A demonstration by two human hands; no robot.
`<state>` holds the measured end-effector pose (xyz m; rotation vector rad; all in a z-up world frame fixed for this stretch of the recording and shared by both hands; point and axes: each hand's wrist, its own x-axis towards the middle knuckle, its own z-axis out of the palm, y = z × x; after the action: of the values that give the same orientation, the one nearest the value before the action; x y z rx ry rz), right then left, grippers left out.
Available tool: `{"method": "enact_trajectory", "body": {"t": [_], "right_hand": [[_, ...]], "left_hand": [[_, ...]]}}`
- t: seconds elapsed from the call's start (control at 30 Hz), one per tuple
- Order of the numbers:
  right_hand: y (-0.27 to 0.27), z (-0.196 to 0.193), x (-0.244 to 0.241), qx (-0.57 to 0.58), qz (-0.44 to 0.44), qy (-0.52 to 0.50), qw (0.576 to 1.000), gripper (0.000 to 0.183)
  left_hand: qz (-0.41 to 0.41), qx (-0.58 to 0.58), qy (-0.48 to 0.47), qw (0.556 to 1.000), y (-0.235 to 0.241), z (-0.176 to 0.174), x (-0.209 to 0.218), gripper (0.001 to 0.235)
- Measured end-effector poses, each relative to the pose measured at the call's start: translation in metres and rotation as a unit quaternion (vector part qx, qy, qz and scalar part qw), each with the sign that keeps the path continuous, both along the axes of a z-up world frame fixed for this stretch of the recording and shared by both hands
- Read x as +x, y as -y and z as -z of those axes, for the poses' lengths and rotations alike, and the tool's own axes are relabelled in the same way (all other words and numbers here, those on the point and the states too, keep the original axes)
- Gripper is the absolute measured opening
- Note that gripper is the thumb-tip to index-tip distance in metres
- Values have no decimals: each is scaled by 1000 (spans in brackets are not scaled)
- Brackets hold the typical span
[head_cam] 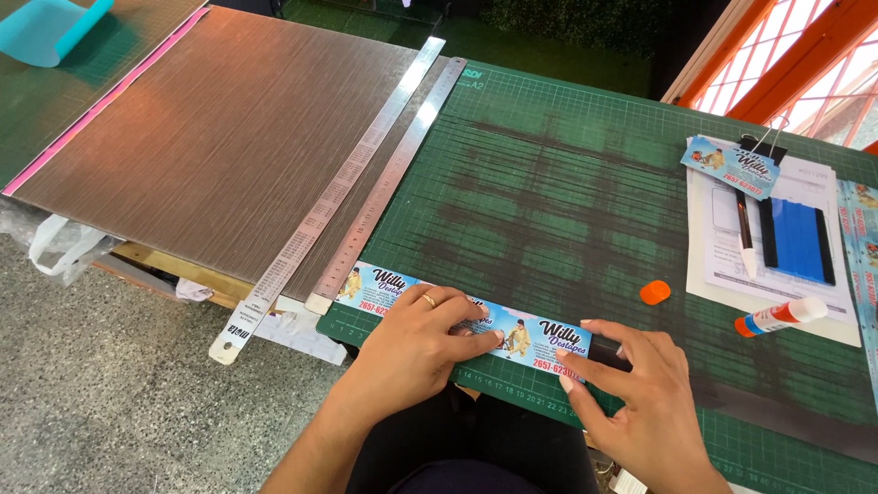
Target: Applying glue to small printed labels and adhering them to a paper strip on a cutting mat
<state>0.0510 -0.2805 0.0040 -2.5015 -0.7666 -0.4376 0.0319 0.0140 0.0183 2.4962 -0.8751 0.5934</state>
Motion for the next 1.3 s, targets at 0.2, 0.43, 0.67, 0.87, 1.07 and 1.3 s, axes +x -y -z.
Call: {"method": "enact_trajectory", "body": {"t": [0.2, 0.43, 0.67, 0.87, 1.07, 1.3], "right_hand": [[-1, -1, 0, -4, 3, 3, 1000, 22], [-1, -1, -1, -8, 8, 2, 1000, 24], [-2, -2, -1, -5, 3, 6, 1000, 24], [-1, 0, -1, -1, -2, 10, 1000, 24], [-2, 0, -1, -5, 8, 4, 1000, 22], [-2, 0, -2, -5, 2, 13, 1000, 24]], "left_hand": [[-1, 1, 3, 1000, 0, -1, 0, 32], [-1, 5, 12, 1000, 1, -1, 0, 34], [1, 1, 12, 1000, 0, -1, 1, 35], [2, 6, 5, 1000, 0, -2, 1, 35], [-2, 10, 11, 1000, 1, 1, 1, 31], [5, 7, 10, 1000, 1, -1, 0, 36]]}}
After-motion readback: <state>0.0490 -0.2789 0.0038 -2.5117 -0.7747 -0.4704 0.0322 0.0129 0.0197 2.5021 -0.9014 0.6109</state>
